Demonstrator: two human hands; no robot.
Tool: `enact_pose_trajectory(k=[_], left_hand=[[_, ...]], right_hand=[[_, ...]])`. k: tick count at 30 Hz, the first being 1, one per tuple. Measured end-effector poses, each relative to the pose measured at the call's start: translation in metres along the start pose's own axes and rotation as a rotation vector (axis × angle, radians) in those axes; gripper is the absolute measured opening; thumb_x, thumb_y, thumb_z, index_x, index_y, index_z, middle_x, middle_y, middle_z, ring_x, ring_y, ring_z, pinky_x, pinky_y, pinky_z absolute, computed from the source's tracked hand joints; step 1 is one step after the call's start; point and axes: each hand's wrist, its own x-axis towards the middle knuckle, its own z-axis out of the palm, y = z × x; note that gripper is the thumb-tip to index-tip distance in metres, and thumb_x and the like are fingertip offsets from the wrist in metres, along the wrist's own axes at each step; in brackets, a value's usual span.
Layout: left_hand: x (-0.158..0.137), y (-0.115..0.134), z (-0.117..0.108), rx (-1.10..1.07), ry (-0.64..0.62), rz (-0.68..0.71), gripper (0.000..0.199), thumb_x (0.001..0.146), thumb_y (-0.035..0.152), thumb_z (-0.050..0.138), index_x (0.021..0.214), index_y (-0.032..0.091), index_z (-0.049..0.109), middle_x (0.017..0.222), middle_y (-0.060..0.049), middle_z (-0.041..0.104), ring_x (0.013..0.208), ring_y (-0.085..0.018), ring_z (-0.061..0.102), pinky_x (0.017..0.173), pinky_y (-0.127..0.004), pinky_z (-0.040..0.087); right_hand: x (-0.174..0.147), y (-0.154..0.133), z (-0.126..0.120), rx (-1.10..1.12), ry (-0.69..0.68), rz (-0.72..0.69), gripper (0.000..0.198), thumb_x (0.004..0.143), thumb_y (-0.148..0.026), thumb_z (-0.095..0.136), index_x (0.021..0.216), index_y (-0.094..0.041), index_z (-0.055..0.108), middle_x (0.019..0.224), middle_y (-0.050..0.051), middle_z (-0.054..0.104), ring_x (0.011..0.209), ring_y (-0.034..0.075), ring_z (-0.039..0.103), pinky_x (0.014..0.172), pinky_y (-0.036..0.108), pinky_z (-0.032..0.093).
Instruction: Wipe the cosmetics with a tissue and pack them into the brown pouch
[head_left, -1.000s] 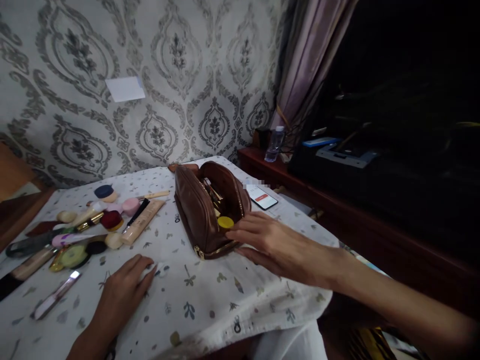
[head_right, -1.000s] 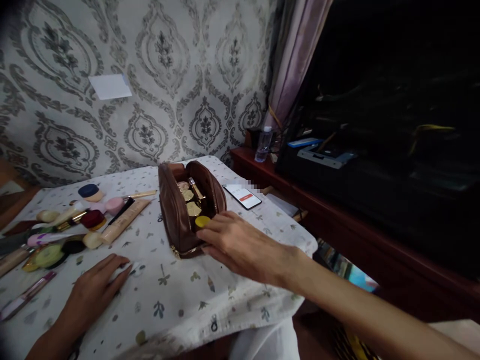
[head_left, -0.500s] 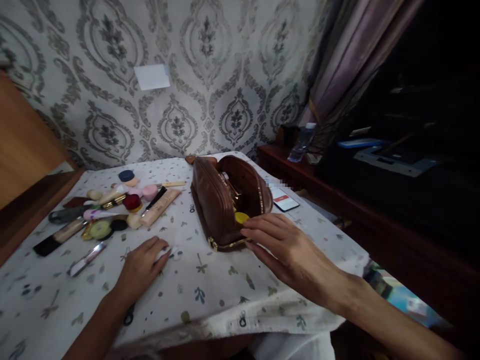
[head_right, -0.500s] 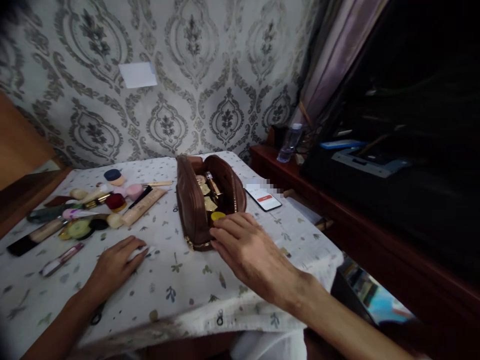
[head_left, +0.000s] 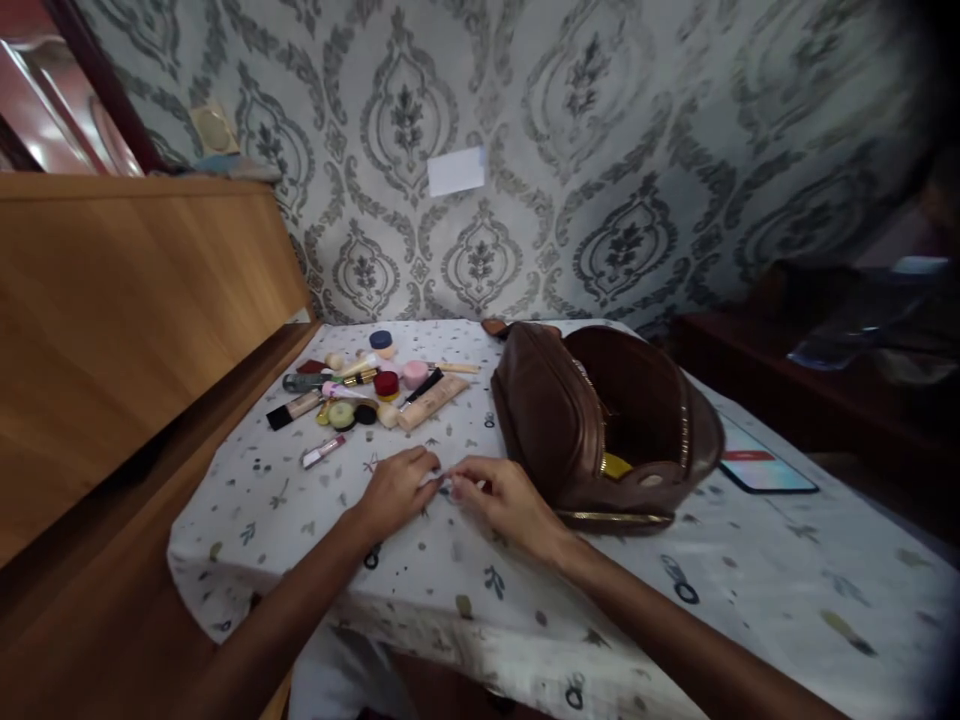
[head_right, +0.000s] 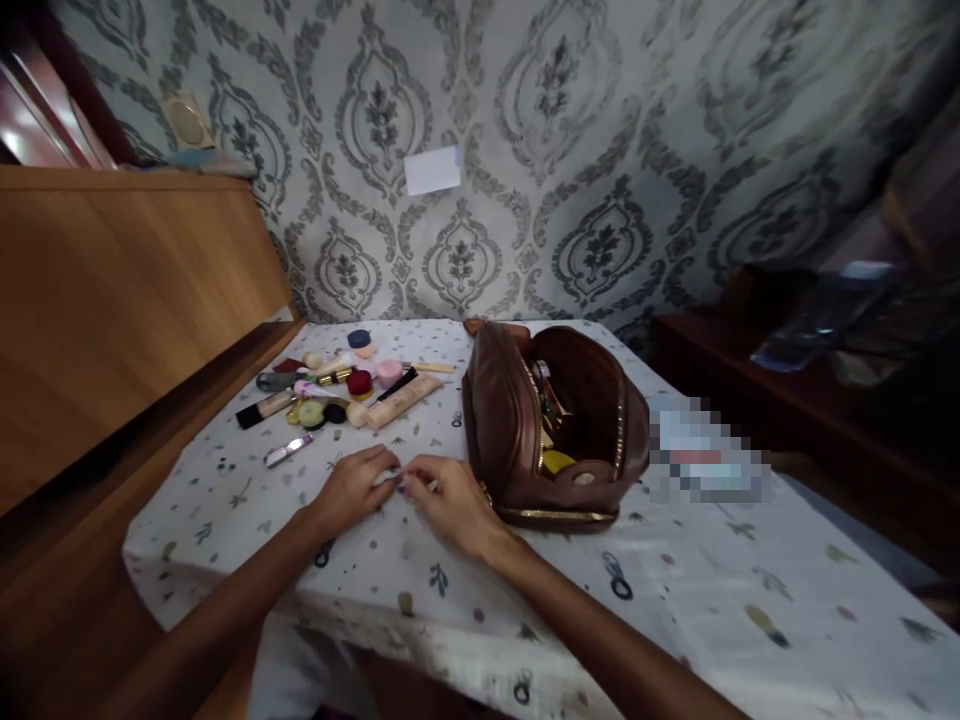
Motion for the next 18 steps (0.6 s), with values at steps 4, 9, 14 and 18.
enact_pose_trajectory(k=[4, 9, 14, 18], left_hand=[[0.002, -0.005, -0.006, -0.065, 0.068, -0.073, 0.012, 0.090, 0.019, 0.053, 0.095, 0.019, 0.064, 0.097, -0.006, 0.068, 0.089, -0.020, 0.064, 0.080, -0.029, 0.048], [0.016, -0.030, -0.030, -0.160, 0.212, -0.133, 0.012, 0.091, 0.024, 0.055, 0.094, 0.019, 0.065, 0.098, -0.004, 0.071, 0.091, -0.020, 0.065, 0.082, -0.029, 0.047], [0.036, -0.081, -0.065, -0.048, 0.335, -0.310, 0.018, 0.089, 0.027, 0.054, 0.094, 0.017, 0.067, 0.096, -0.005, 0.072, 0.087, -0.020, 0.064, 0.080, -0.028, 0.047], [0.051, -0.135, -0.097, 0.054, 0.389, -0.537, 0.025, 0.087, 0.028, 0.055, 0.102, 0.014, 0.069, 0.093, -0.007, 0.072, 0.082, -0.020, 0.062, 0.078, -0.029, 0.045]], right_hand=[[0.032, 0.017, 0.023, 0.435, 0.123, 0.253, 0.024, 0.081, -0.033, 0.052, 0.087, -0.015, 0.066, 0.060, 0.001, 0.063, 0.052, 0.012, 0.053, 0.048, 0.022, 0.038], [0.033, 0.028, 0.032, 0.334, 0.152, 0.158, 0.024, 0.080, -0.037, 0.052, 0.086, -0.017, 0.064, 0.054, -0.003, 0.057, 0.044, 0.012, 0.047, 0.045, 0.023, 0.034], [0.022, 0.023, 0.030, 0.152, 0.065, 0.014, 0.023, 0.084, -0.035, 0.049, 0.085, -0.019, 0.066, 0.054, -0.002, 0.058, 0.052, 0.015, 0.053, 0.055, 0.026, 0.040], [0.024, 0.023, 0.029, 0.192, 0.038, 0.031, 0.025, 0.085, -0.035, 0.048, 0.084, -0.018, 0.066, 0.054, -0.001, 0.058, 0.050, 0.014, 0.051, 0.052, 0.026, 0.037]])
